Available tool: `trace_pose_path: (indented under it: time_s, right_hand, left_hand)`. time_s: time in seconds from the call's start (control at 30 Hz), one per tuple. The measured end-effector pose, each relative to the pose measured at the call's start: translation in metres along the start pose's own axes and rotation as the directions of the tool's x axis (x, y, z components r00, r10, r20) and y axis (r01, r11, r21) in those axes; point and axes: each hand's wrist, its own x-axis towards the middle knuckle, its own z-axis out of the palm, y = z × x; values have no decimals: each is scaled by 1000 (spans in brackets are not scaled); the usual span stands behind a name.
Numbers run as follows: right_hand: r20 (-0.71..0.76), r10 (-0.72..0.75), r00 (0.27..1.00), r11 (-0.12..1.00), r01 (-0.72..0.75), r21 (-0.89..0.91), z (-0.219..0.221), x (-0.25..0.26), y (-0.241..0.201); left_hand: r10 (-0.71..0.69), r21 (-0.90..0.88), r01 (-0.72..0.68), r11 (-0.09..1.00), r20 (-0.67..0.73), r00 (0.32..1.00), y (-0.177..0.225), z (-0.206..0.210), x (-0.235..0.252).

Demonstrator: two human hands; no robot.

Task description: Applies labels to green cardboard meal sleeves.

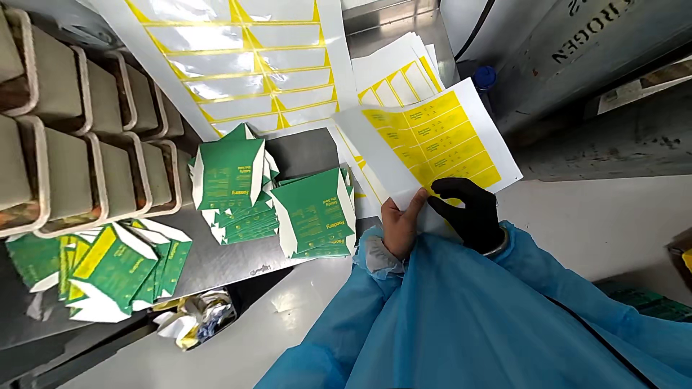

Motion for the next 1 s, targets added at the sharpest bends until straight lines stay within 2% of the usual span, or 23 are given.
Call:
trace_pose_path:
  time_s: [0.13, 0.27, 0.33, 0.47, 0.6, 0.8, 1.0]
  right_hand:
    - [7, -137, 991, 957, 134, -259, -4, 2, -3]
    - [7, -234, 972, 932, 227, -281, -4, 2, -1]
    - [22, -255, 967, 929, 252, -271, -3, 2, 2]
    - [74, -256, 964, 920, 266, -287, -2, 2, 3]
    - [74, -207, 975, 937, 220, -272, -3, 2, 0]
    - [105, -234, 967, 941, 252, -226, -3, 6, 1]
    - [96, -74, 993, 993, 83, -89, -9, 10, -5]
  left_hand:
    - [-50, -108, 44, 993, -53, 997, 5, 0, -1]
    - [-182, -337, 175, 925, 10, 983, 11, 1, -2]
    - [-219, -378, 215, 901, 32, 975, 12, 2, -1]
    - [-242, -345, 239, 908, 35, 970, 15, 4, 1]
    - [-208, -289, 200, 936, 4, 978, 12, 5, 1]
    - [-258, -296, 260, 919, 48, 965, 14, 2, 1]
    - [-267, -251, 279, 927, 81, 960, 14, 1, 2]
